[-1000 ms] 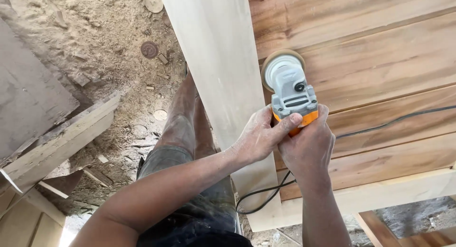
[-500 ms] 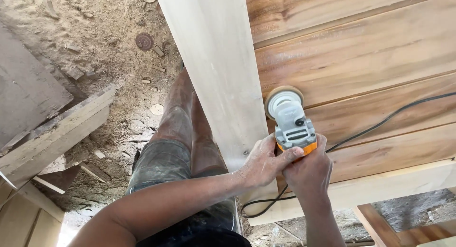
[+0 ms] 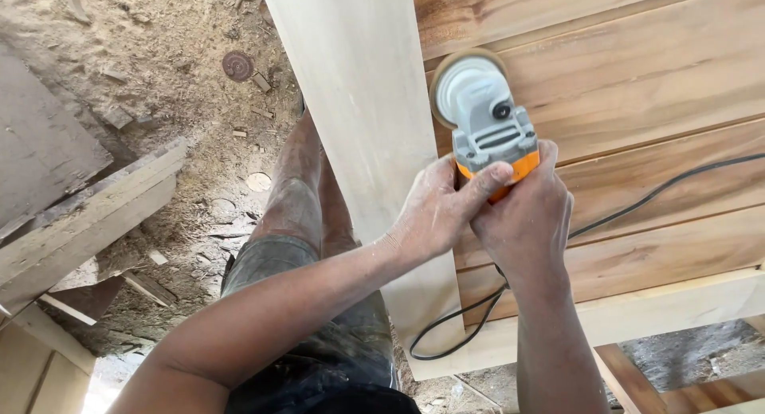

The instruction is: Sanding the surface and grooves of a wooden door using a power angle grinder equipped with a sanding disc.

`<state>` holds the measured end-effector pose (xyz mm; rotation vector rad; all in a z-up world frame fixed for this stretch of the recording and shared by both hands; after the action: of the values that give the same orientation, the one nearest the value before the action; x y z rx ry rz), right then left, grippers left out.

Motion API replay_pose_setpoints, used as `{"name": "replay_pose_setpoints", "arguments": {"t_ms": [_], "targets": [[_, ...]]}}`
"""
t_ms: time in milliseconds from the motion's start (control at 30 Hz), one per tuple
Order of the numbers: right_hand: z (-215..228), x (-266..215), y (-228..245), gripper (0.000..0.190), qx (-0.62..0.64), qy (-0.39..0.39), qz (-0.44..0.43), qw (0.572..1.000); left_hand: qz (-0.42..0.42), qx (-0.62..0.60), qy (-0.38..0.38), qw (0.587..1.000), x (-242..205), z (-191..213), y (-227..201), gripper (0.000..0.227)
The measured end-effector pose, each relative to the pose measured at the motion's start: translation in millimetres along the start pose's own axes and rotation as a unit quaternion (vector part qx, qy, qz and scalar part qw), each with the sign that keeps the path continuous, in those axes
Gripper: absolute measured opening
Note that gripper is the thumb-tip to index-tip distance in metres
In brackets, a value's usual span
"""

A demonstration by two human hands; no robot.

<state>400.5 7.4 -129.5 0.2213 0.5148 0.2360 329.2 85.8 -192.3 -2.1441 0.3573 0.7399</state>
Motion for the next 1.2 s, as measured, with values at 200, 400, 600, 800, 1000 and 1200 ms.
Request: {"name": "replay_pose_setpoints", "arguments": {"t_ms": [200, 400, 600, 800, 1000, 1200], "targets": [[5, -7, -23, 0.052, -0.001, -0.007, -0.001, 1.0, -0.038, -0.044, -0.014, 0.998, -1, -21, -4, 0.07], [29, 7, -12, 0.033, 0.056, -0.094, -0.029, 0.994, -0.011, 0.097, 0.036, 0.995, 20, -38, -21, 0.068], [11, 5, -14, 0.047, -0.002, -0.059, -0.004, 0.998, -0.002, 0.002, -0.001, 1.0, 9, -18, -10, 0.07], [-3, -22, -29, 0.051, -0.007, 0.004, 0.001, 1.0, -0.024, -0.025, -0.025, 0.999, -20, -20, 19, 0.063], [-21, -69, -72, 0.056, -0.007, 0.034, -0.064, 0.997, 0.012, -0.023, 0.006, 1.0, -51, -39, 67, 0.06], [-34, -104, -105, 0.056, -0.02, 0.043, -0.087, 0.995, 0.037, -0.028, 0.04, 0.998, -69, -53, 86, 0.059]]}}
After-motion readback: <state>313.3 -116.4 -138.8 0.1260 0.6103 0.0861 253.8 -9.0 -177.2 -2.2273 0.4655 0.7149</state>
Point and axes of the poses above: each hand's wrist, its own x-axis towards the middle knuckle, its own z-axis out of the back of the hand, y = z × x, the point moved 7 cm from there along x, towards the middle knuckle, and after that the axes turned 7 degrees about -x, right-handed, at the moved point
